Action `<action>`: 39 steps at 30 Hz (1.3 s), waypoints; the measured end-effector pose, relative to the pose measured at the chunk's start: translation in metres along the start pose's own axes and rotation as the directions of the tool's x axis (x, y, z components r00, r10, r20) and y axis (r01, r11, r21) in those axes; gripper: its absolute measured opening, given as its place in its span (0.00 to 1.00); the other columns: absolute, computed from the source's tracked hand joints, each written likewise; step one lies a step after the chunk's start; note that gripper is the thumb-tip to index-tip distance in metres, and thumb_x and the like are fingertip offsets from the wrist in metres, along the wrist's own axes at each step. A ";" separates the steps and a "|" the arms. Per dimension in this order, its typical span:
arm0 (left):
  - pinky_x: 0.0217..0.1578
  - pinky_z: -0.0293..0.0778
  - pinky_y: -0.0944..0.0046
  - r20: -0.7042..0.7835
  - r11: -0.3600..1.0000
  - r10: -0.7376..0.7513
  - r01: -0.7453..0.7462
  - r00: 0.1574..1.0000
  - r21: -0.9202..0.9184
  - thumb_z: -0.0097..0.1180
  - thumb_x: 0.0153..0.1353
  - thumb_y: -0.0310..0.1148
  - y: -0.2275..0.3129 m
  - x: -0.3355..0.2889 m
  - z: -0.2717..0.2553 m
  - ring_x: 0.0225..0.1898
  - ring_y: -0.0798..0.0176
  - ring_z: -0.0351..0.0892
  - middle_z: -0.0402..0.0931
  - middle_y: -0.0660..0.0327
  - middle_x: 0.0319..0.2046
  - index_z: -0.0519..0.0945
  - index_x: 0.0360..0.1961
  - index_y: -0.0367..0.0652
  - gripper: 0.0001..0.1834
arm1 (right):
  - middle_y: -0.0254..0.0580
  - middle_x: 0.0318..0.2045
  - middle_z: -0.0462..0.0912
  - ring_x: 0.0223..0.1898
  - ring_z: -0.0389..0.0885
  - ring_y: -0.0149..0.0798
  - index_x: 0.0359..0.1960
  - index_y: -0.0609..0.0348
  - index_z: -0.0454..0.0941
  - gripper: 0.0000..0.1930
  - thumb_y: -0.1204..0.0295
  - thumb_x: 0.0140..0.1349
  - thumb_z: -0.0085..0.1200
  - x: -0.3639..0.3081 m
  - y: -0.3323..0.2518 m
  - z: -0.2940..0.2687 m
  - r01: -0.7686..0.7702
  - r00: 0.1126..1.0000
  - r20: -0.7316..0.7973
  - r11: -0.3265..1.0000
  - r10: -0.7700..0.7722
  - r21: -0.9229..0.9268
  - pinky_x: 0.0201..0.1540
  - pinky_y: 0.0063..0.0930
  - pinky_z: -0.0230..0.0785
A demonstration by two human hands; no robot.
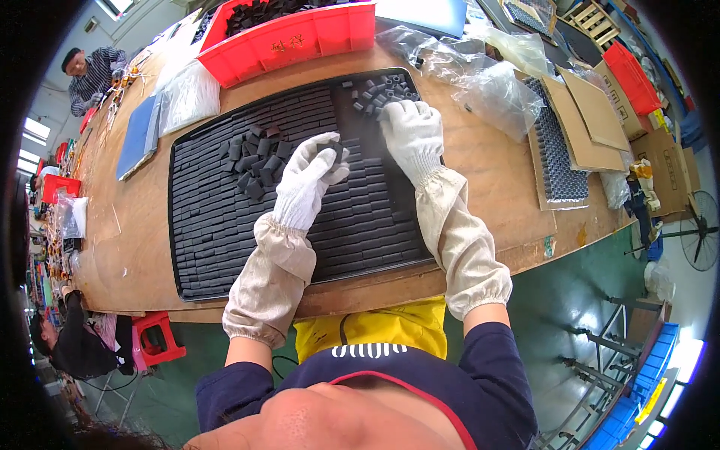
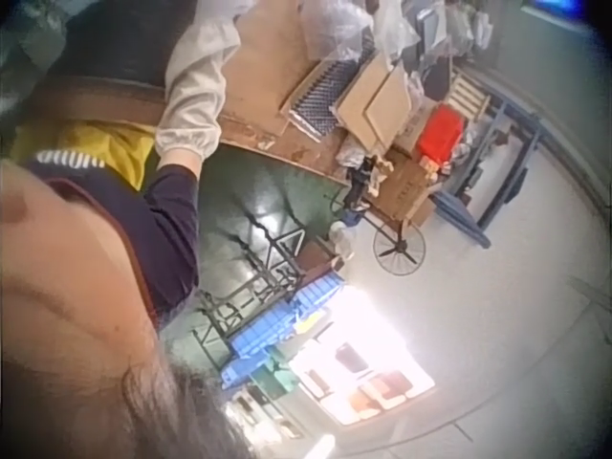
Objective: The person sorts and assembles small black industrial components by hand, placing them on a tray.
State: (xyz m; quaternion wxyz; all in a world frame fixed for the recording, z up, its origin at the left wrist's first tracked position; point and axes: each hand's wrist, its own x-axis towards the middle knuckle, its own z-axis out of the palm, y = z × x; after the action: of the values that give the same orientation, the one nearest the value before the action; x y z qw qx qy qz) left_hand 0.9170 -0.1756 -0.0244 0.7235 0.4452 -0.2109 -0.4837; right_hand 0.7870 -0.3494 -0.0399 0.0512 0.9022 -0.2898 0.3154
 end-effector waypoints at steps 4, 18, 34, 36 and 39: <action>0.46 0.80 0.68 -0.043 0.993 0.036 -0.030 0.998 0.118 0.53 0.70 0.28 -0.003 0.002 -0.008 0.45 0.69 0.78 0.77 0.61 0.47 0.74 0.59 0.40 0.17 | 0.34 0.33 0.82 0.38 0.80 0.46 0.39 0.46 0.80 0.12 0.74 0.52 0.63 -0.003 -0.026 -0.015 0.123 0.982 -0.179 0.915 -0.057 0.384 0.45 0.41 0.70; 0.42 0.82 0.64 0.003 0.978 -0.139 0.138 0.990 -0.154 0.52 0.72 0.37 -0.002 0.001 -0.002 0.40 0.67 0.80 0.78 0.60 0.44 0.75 0.55 0.42 0.15 | 0.33 0.34 0.83 0.37 0.82 0.45 0.37 0.47 0.82 0.17 0.83 0.45 0.61 -0.003 -0.032 -0.039 0.307 0.940 -0.288 0.815 -0.181 0.491 0.42 0.39 0.74; 0.39 0.80 0.69 -0.109 0.904 -0.077 0.115 0.991 0.411 0.60 0.68 0.37 0.011 -0.009 0.007 0.35 0.74 0.77 0.80 0.65 0.37 0.80 0.52 0.41 0.16 | 0.40 0.41 0.85 0.41 0.83 0.29 0.46 0.63 0.76 0.11 0.77 0.64 0.61 -0.016 -0.040 -0.038 -0.399 0.898 0.356 0.136 0.260 0.907 0.45 0.22 0.79; 0.40 0.80 0.68 -0.086 0.899 -0.100 0.127 0.991 0.419 0.60 0.68 0.38 0.010 -0.011 0.009 0.36 0.74 0.78 0.80 0.65 0.37 0.79 0.53 0.41 0.17 | 0.40 0.41 0.85 0.41 0.83 0.30 0.46 0.62 0.77 0.10 0.79 0.63 0.61 -0.017 -0.038 -0.034 -0.400 0.904 0.392 0.013 0.169 0.916 0.46 0.23 0.79; 0.40 0.81 0.69 -0.064 0.902 -0.102 0.119 0.993 0.416 0.61 0.66 0.38 0.009 -0.010 0.008 0.36 0.74 0.76 0.78 0.67 0.35 0.80 0.51 0.42 0.16 | 0.40 0.41 0.85 0.42 0.84 0.30 0.45 0.63 0.78 0.09 0.80 0.64 0.59 -0.020 -0.036 -0.025 -0.359 0.929 0.350 0.060 0.122 0.932 0.46 0.24 0.79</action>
State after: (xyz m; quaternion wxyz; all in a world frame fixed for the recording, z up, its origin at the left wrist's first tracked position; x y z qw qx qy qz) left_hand 0.9115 -0.1690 -0.0118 0.5868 0.6109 -0.2694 -0.4582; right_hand 0.7808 -0.3030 -0.0285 -0.6411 0.6660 -0.1542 0.3488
